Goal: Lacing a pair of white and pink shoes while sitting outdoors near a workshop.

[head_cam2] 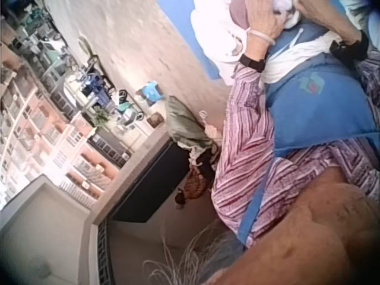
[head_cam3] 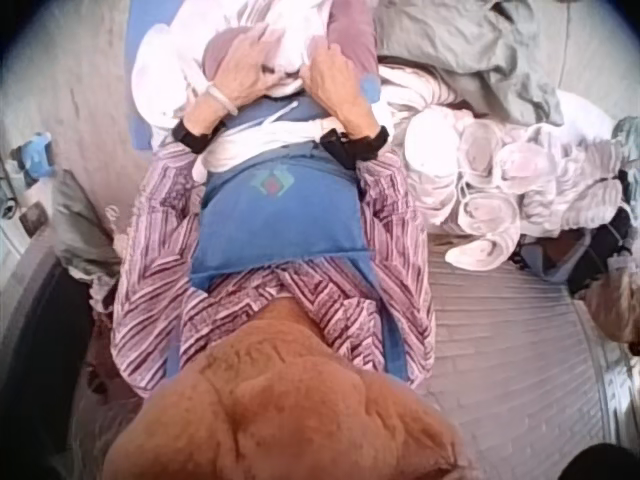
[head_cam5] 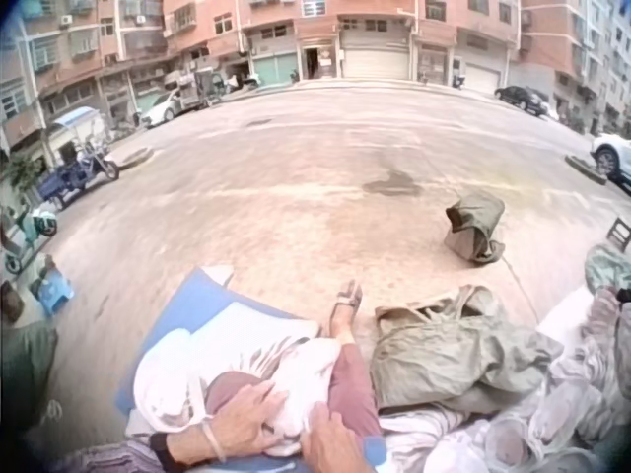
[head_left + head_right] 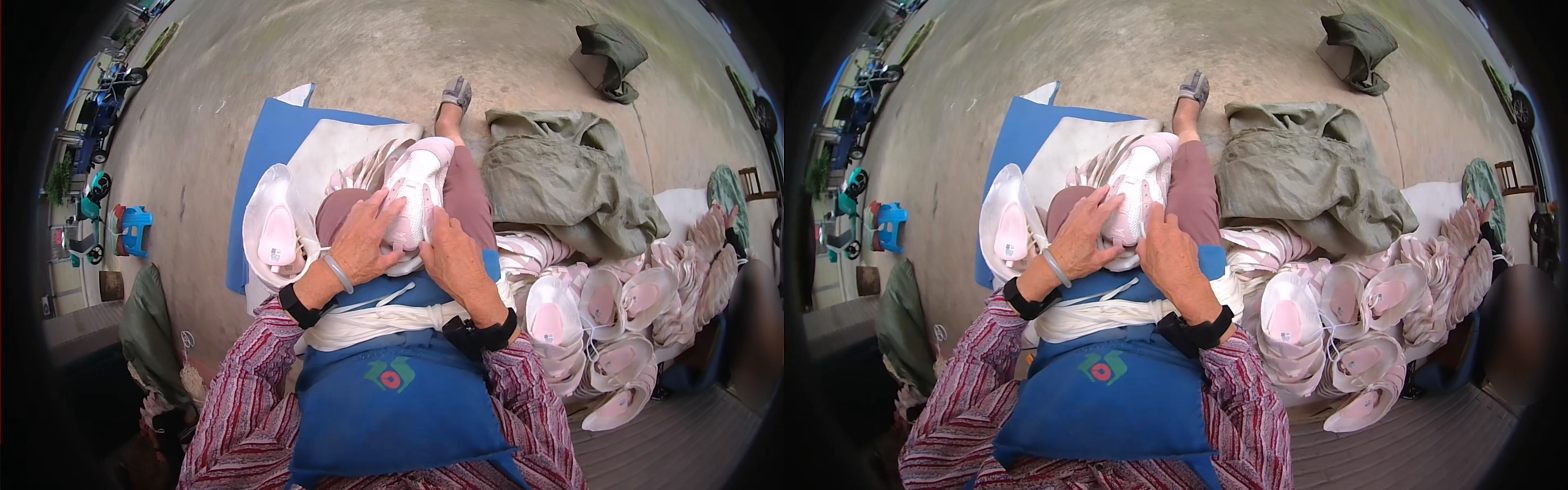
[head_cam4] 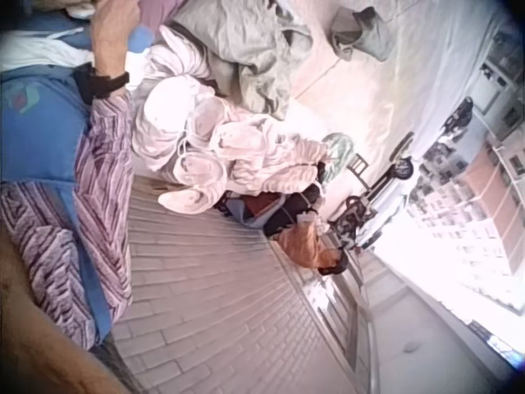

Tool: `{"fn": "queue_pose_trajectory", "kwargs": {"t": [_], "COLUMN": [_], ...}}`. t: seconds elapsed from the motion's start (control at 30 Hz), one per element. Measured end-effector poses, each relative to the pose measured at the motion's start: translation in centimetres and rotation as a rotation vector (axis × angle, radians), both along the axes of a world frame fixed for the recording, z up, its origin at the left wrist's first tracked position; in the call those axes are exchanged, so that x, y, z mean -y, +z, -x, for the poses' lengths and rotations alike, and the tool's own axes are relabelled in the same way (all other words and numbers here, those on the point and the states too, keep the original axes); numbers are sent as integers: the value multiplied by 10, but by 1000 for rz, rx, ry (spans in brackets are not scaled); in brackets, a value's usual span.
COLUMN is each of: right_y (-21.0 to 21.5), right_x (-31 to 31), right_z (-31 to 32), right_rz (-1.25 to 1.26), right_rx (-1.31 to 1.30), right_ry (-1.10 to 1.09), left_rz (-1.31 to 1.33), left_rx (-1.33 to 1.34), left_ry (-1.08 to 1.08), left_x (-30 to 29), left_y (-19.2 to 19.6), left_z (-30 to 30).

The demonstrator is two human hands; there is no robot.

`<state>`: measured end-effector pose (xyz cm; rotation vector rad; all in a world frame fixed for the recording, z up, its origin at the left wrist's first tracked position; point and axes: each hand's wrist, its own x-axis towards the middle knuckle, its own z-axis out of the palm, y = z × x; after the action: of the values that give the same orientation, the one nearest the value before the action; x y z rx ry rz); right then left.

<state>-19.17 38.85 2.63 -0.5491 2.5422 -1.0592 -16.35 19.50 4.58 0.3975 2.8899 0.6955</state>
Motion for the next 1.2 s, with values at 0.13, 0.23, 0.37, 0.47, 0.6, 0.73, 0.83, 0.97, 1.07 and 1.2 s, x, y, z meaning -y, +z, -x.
{"fn": "queue_pose_trajectory", "kwargs": {"t": [0.13, 0.23, 0.37, 0.47, 0.6, 0.73, 0.83, 0.97, 1.07, 1.2], "right_y": [3, -3, -15, -20, -16, -14, -17, -12, 11, 39], "right_x": [0, 5, 5, 1, 1, 1, -5, -18, -50, -103], "right_z": [11, 7, -6, -4, 3, 2, 4, 4, 2, -19], "right_rz": [-14, -1, 84, 151, 115, 133, 126, 176, 279, 188], "right_rx": [4, 14, -20, -82, 13, -43, 52, 100, 105, 184], "right_ry": [50, -5, -57, -70, -38, -24, -42, -25, -155, 10], "left_rz": [156, 221, 263, 253, 279, 231, 205, 70, -154, -453], "left_rx": [-59, -78, -165, -212, -279, -276, -213, -85, -114, 35], "left_ry": [-26, -60, -25, 8, 21, -2, -19, -14, 74, 116], "left_x": [-9, -12, -16, -19, -20, -23, -24, -17, -10, -15], "left_y": [-10, -19, -38, -52, -59, -54, -44, -21, 1, 23], "left_z": [-13, -22, -36, -40, -39, -40, -38, -32, -28, -41]}}
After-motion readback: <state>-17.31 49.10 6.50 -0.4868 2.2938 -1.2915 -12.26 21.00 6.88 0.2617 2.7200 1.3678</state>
